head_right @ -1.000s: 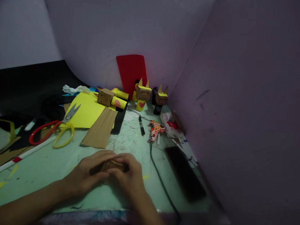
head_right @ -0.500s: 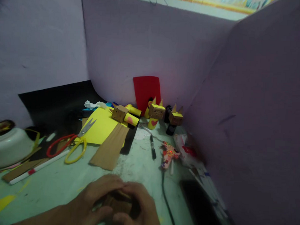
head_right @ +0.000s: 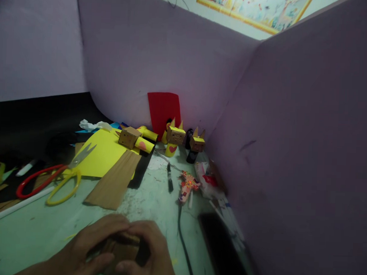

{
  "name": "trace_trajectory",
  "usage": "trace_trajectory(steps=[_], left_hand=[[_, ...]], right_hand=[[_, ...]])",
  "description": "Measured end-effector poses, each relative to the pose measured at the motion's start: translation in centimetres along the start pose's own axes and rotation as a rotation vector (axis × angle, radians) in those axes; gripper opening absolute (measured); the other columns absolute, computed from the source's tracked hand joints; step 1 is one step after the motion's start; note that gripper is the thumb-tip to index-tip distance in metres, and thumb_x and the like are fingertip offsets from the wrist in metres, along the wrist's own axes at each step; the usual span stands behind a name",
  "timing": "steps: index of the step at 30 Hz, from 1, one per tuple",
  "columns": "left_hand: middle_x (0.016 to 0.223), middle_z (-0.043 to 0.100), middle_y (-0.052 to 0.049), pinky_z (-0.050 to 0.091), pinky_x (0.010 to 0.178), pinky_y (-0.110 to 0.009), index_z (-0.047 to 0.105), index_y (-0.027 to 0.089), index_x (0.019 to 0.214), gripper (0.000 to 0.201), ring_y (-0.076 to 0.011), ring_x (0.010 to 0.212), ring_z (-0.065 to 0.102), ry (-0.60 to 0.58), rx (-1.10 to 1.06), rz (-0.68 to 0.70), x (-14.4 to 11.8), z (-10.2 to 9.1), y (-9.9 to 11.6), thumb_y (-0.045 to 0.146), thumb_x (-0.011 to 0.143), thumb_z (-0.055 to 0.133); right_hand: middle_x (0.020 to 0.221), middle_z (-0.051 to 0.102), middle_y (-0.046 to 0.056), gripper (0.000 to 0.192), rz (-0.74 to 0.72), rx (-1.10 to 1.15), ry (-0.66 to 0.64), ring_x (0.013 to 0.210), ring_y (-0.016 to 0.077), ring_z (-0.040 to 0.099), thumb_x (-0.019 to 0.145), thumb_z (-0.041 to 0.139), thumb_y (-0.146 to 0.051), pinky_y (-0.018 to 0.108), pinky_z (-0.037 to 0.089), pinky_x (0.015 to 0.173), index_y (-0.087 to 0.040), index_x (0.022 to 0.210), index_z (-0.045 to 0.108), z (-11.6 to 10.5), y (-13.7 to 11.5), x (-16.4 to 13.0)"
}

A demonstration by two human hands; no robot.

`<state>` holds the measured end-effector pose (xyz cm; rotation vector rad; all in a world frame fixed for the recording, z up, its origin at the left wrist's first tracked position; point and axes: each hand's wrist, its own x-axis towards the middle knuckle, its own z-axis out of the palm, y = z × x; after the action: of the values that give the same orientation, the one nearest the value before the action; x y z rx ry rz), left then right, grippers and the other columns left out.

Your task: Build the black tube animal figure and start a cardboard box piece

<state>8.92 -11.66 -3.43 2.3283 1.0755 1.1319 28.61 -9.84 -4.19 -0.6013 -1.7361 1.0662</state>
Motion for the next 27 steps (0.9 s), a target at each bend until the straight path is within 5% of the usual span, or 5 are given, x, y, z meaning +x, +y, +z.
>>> trace_trajectory(steps=[12,27], left_hand=[[0.120,0.055,-0.010,0.045,0.093,-0.038,0.043,0.021,0.123,0.048,-0.0227,0.109,0.052,-0.044,-0.042,-0.181,1.2,0.8,0.6,0.023,0.078,0.056],[0.106,0.063,-0.010,0.046,0.088,-0.037,0.053,0.017,0.110,0.030,-0.0219,0.101,0.057,-0.030,-0.042,-0.108,1.7,0.7,0.9,0.022,0.081,0.052]], right_hand=[[0.106,0.061,0.005,0.038,0.116,-0.201,0.126,0.100,0.0205,0.056,0.072,0.067,-0.023,0.034,0.044,0.088,-0.027,0.107,0.057,-0.6,-0.2,-0.3],[0.091,0.066,0.006,0.019,0.148,-0.192,0.209,0.086,0.0207,0.061,0.067,0.072,-0.028,0.035,0.048,0.078,-0.022,0.084,0.066,-0.4,-0.1,0.2]])
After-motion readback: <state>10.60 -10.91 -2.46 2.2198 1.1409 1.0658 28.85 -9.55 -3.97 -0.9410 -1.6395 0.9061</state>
